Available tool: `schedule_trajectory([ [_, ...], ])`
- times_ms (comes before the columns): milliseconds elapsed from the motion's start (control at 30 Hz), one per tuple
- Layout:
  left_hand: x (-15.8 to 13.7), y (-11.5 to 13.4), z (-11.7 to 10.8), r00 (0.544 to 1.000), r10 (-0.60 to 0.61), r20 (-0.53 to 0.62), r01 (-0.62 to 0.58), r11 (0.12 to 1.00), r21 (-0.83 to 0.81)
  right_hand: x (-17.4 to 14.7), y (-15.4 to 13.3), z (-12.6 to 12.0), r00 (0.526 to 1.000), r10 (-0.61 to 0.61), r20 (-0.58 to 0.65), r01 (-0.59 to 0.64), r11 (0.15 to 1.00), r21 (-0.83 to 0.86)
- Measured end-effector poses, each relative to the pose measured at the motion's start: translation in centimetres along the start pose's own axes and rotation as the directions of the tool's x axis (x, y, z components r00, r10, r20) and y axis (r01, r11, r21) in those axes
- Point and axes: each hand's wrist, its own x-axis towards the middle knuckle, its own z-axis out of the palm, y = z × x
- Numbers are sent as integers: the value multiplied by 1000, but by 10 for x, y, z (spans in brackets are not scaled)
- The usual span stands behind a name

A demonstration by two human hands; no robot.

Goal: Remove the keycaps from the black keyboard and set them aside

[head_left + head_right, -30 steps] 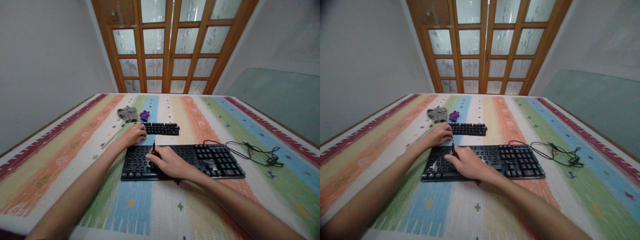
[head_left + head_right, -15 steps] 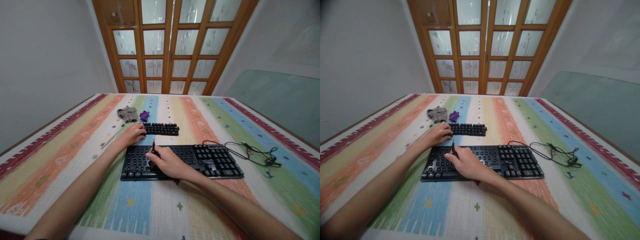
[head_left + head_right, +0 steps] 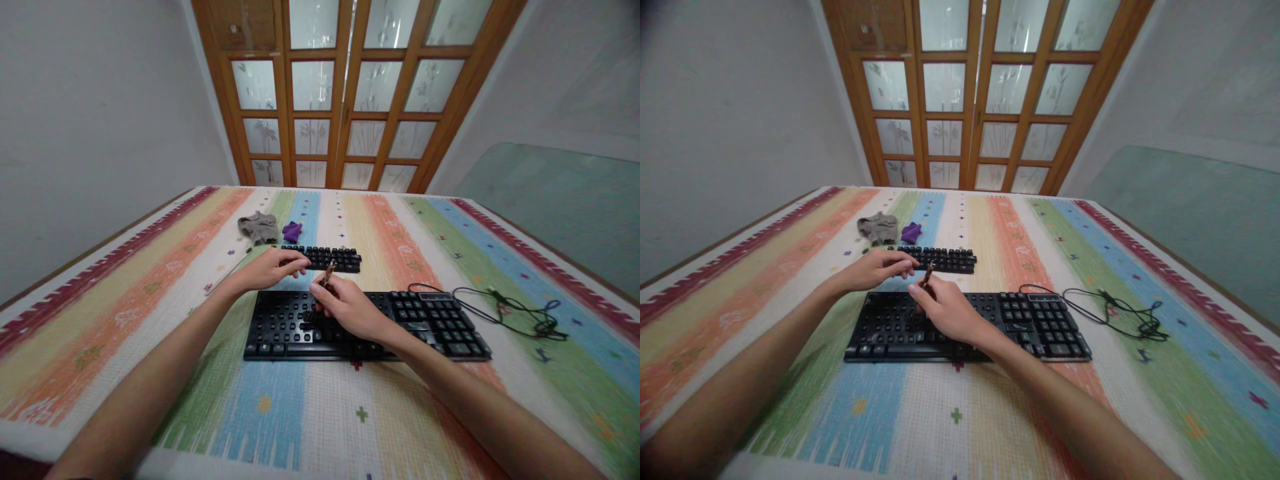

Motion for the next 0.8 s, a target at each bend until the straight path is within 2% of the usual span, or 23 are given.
schedule_trajectory([
  [67, 0, 9, 0, 992, -2, 130, 29, 978, -208, 1, -1, -5, 999, -36, -39, 38, 998, 57],
  [167, -1, 13, 3, 959, 42, 282, 90, 894, -439, 1, -2, -12, 992, -87, -88, 94, 992, 84],
  [233, -2, 12, 6, 948, 49, 314, 129, 844, -521, 0, -4, -16, 987, -111, -113, 119, 991, 66],
  [300, -3, 11, 9, 955, 38, 293, 137, 822, -554, 0, -5, -18, 985, -122, -126, 128, 991, 42],
  [600, -3, 13, 7, 983, 13, 182, 83, 858, -506, 0, -3, -19, 982, -136, -133, 138, 990, 5],
  [800, -4, 17, 0, 995, -5, 97, 24, 980, -198, 3, -2, -19, 980, -70, -187, 59, 996, -62],
])
